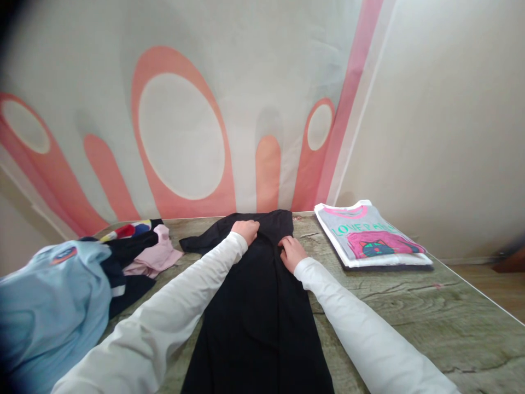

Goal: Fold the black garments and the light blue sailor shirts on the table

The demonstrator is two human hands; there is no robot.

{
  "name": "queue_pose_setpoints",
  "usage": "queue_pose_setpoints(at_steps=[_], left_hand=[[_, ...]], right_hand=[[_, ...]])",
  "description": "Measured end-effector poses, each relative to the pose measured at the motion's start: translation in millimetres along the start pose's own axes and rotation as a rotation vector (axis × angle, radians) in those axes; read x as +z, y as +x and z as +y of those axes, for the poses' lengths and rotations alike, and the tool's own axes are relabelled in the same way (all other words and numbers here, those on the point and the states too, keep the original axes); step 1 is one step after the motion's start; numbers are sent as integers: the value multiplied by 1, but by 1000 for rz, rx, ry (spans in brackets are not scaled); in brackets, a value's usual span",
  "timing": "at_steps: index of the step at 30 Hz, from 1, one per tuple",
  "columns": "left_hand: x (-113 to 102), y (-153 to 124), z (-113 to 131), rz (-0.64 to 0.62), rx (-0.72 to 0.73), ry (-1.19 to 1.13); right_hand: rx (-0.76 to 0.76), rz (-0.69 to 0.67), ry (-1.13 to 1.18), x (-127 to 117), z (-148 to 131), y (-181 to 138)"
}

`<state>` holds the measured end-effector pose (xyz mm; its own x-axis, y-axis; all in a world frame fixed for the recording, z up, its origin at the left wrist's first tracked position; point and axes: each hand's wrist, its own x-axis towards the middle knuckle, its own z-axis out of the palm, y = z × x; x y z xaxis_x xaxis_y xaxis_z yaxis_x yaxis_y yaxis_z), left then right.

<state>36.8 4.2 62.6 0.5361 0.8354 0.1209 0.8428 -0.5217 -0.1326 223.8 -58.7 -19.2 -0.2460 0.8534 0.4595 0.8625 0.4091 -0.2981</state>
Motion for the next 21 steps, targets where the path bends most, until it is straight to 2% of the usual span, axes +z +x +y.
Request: queue_pose_setpoints(at_steps=[3, 9, 13, 16, 19, 21], left_hand=[[1, 0, -6, 14, -23, 13], [20, -23, -3, -17, 11, 2], [20, -35, -1, -21, 36, -15], [21, -46, 4, 31, 72, -38], [32, -59, 8, 84, 101, -83], [40, -67, 9, 77, 82, -109]], right_hand=[[-16, -5, -30, -2, -3, -1], [-31, -18, -53, -5, -4, -1], [-89, -22, -57, -8, -5, -1], [-132, -31, -69, -10, -7, -2], [-147, -21, -81, -11, -9, -4], [-147, -12, -85, -11, -10, -5]])
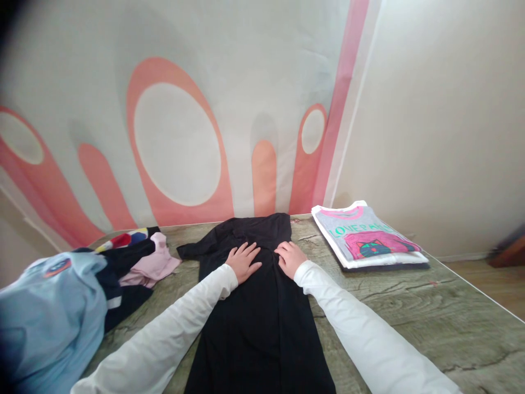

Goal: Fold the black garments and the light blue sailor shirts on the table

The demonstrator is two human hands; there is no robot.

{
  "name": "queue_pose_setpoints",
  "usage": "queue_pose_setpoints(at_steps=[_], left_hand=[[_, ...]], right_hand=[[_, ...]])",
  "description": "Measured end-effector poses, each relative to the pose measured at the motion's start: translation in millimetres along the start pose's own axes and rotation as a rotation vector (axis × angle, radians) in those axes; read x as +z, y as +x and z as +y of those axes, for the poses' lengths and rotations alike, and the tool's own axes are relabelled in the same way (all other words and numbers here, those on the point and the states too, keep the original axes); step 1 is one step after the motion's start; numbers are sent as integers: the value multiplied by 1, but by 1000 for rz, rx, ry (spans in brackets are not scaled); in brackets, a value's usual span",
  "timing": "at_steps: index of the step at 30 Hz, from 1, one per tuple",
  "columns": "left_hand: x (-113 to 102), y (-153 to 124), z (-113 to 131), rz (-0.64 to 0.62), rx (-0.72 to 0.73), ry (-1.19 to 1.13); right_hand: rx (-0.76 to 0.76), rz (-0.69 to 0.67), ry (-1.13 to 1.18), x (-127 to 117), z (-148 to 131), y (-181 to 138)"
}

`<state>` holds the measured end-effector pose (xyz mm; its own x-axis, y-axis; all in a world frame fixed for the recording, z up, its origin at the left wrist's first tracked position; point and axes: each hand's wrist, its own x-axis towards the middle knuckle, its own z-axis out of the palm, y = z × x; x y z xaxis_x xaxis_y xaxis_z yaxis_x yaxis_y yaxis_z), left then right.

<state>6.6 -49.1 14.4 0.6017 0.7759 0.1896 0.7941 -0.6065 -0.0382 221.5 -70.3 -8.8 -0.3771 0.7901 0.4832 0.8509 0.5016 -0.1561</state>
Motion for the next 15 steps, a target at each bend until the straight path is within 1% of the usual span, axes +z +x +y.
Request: queue_pose_setpoints(at_steps=[3, 9, 12, 15], left_hand=[[0, -9, -2, -22, -13, -20], [-25, -20, -13, -124, 68, -77], [-32, -30, -15, -113, 77, -103], [-35, -42, -10, -75, 78, -111]], right_hand=[[-4, 2, 2, -1, 0, -1], [-18, 1, 57, -1, 3, -2], [-19, -14, 105, -3, 4, -3], [2, -41, 126, -7, 4, -4]])
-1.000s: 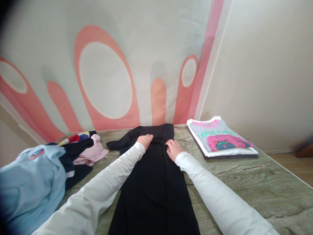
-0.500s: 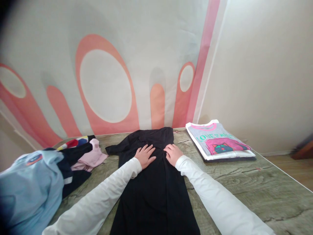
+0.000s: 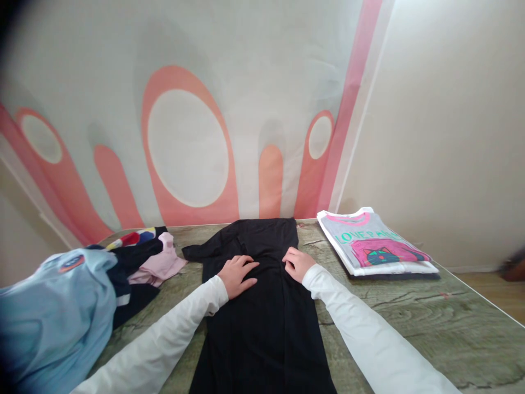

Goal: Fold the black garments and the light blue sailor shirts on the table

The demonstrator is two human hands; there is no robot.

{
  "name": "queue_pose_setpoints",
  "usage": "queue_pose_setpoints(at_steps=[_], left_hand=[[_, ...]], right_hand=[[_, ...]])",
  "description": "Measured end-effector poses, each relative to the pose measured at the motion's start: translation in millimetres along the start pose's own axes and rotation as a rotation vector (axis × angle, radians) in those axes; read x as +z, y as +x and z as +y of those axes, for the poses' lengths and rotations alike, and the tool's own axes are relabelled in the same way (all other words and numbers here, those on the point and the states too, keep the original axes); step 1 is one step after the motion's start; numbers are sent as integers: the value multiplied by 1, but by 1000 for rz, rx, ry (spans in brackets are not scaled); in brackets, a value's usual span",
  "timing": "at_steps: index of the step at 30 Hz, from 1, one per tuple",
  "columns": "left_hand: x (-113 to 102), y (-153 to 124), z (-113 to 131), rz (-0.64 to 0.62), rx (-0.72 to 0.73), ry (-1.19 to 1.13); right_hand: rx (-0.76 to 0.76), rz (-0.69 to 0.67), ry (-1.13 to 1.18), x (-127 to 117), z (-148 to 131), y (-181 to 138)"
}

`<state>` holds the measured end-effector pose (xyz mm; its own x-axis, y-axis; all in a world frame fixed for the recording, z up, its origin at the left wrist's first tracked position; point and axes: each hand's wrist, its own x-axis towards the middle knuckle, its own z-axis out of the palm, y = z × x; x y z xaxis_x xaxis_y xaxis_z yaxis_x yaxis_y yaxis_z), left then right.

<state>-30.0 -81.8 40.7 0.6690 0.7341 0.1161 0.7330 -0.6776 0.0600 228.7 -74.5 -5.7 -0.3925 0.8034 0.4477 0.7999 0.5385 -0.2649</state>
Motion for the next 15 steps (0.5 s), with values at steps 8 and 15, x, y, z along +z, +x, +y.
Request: queue_pose_setpoints(at_steps=[8, 15], left_hand=[[3, -20, 24, 8, -19, 42], [-3, -19, 16, -51, -4, -2]], right_hand=[[5, -16, -39, -8, -11, -2], [261, 256, -22, -10, 20, 4]])
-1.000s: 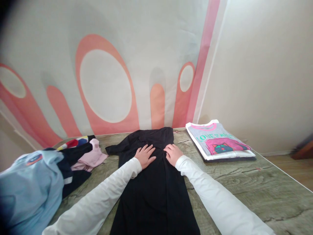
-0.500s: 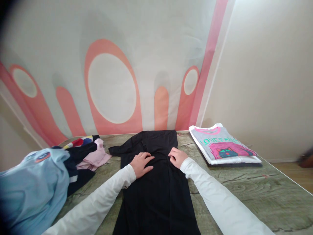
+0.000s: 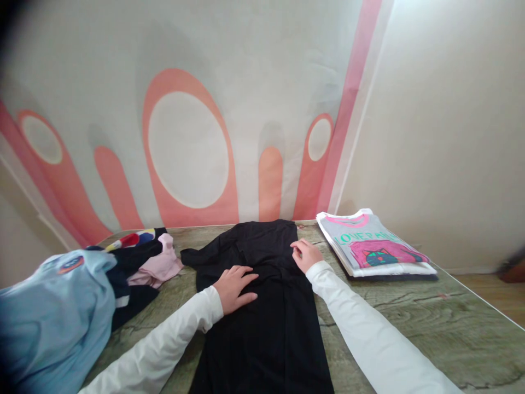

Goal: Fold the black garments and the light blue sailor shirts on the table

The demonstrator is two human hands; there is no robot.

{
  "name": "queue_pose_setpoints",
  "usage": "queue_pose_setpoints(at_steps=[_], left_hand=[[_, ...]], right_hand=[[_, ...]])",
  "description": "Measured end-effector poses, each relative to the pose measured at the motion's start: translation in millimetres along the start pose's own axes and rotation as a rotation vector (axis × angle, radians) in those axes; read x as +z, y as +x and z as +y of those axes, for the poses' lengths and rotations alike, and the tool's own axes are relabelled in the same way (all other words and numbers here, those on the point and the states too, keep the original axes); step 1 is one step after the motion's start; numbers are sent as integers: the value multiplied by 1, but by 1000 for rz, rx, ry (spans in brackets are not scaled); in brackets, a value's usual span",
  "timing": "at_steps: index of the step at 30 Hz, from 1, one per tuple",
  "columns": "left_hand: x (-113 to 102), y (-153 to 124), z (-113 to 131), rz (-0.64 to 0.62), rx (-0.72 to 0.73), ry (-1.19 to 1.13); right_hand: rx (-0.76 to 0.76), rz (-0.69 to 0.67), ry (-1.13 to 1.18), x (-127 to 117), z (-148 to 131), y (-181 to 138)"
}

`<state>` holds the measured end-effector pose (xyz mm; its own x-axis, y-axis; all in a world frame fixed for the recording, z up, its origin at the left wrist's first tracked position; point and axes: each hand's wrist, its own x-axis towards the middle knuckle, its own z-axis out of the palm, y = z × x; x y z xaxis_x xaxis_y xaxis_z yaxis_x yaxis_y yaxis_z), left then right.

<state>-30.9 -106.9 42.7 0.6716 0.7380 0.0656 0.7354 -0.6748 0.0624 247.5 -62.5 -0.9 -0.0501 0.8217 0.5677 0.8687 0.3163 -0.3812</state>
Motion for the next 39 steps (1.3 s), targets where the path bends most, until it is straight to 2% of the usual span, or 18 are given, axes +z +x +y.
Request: queue_pose_setpoints(at_steps=[3, 7, 12, 15, 18, 24, 27, 30, 32, 34, 36, 39], left_hand=[[-9, 8, -2, 48, 51, -58], [-11, 34, 6, 33, 141, -113], [5, 68, 37, 38, 244, -186], [17, 75, 53, 8, 275, -256], [24, 74, 58, -10, 279, -322], [15, 70, 48, -56, 300, -450], [7, 73, 37, 43, 289, -465], [8, 77, 24, 182, 158, -336], [16, 77, 16, 190, 52, -212], [27, 76, 9, 139, 7, -125], [37, 74, 6, 106, -2, -84], [45, 74, 5, 134, -11, -71]], right_hand=[[197, 35, 0, 3, 32, 7], [358, -52, -28, 6, 56, 13], [420, -208, -135, 14, 46, 30], [414, -307, -166, 23, 44, 43], [386, -321, -162, 30, 51, 52], [391, -265, -209, 31, 61, 58], [362, -206, -233, 30, 54, 59], [183, -147, -226, 36, 42, 57], [44, -219, -200, 44, 36, 53], [17, -346, -203, 50, 37, 49], [104, -431, -253, 54, 43, 50], [255, -479, -337, 55, 55, 61]])
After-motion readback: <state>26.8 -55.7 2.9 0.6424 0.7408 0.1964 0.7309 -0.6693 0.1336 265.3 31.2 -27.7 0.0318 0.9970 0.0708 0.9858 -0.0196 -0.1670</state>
